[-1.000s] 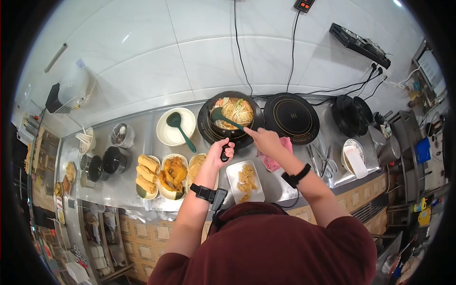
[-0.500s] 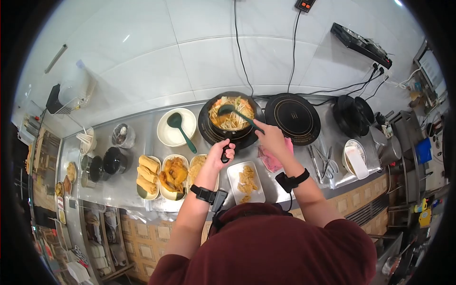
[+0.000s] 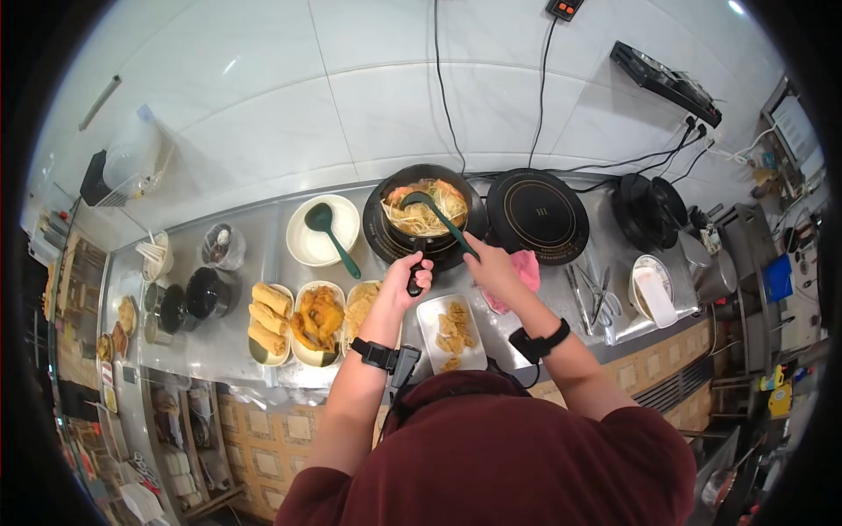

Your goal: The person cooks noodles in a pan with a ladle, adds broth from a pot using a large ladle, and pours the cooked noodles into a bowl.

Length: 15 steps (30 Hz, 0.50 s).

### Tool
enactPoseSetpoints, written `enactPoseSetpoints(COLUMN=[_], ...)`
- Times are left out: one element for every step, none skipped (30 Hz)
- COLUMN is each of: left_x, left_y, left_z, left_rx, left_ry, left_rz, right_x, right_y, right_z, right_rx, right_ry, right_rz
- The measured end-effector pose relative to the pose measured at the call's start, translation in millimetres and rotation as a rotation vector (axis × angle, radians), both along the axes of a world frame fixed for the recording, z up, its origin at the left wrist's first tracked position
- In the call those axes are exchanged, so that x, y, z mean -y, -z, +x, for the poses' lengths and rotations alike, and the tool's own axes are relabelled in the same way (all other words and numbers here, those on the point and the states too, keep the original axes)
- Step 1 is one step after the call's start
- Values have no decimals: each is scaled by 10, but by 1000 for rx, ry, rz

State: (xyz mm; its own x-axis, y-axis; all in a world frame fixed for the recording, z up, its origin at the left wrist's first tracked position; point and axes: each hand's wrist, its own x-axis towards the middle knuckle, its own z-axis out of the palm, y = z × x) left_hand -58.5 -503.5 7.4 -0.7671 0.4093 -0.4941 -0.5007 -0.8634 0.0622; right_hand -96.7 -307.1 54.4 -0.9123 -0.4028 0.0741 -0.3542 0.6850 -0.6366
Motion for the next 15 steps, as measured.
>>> enactPoseSetpoints(left_x=[-5, -9, -7, -6, -7, -11, -14, -17, -21, -28, -34, -35, -31, -29, -31], left_y=[7, 10, 7, 2, -5, -12, -18, -21, -24, -25, -16, -9, -21, -34, -44], left_z=[4, 6, 2, -1, 0, 4, 6, 4, 2, 6, 10, 6, -2, -6, -3], left_rx=[-1, -2, -5, -8, -10, -11, -13, -5, 3, 10, 11, 10, 6, 12, 20], left_ry=[-3, -3, -2, -1, -5, -8, -10, -12, -14, -18, -16, -15, -14, -11, -8], left_rz=[7, 12, 15, 17, 16, 14, 11, 12, 13, 14, -8, -32, -57, -49, -40], right_x=[-72, -155, -239, -294, -333, -364, -384, -366, -313, -260, -205, -142, -96, -85, -88], right_y=[-54, -30, -11, -5, -12, -53, -73, -68, -60, -47, -3, 58, 81, 73, 47], right_z=[96, 163, 224, 270, 308, 353, 378, 367, 329, 283, 217, 120, 18, -93, -196], right_rx=[36, -70, -178, -287, -336, -385, -434, -384, -333, -282, -262, -243, -227, -219, -211], right_ry=[2, -24, -49, -74, -90, -105, -119, -103, -86, -71, -60, -48, -37, -26, -16], right_rz=[20, 61, 101, 139, 178, 217, 255, 318, 380, 440, 449, 456, 461, 396, 331])
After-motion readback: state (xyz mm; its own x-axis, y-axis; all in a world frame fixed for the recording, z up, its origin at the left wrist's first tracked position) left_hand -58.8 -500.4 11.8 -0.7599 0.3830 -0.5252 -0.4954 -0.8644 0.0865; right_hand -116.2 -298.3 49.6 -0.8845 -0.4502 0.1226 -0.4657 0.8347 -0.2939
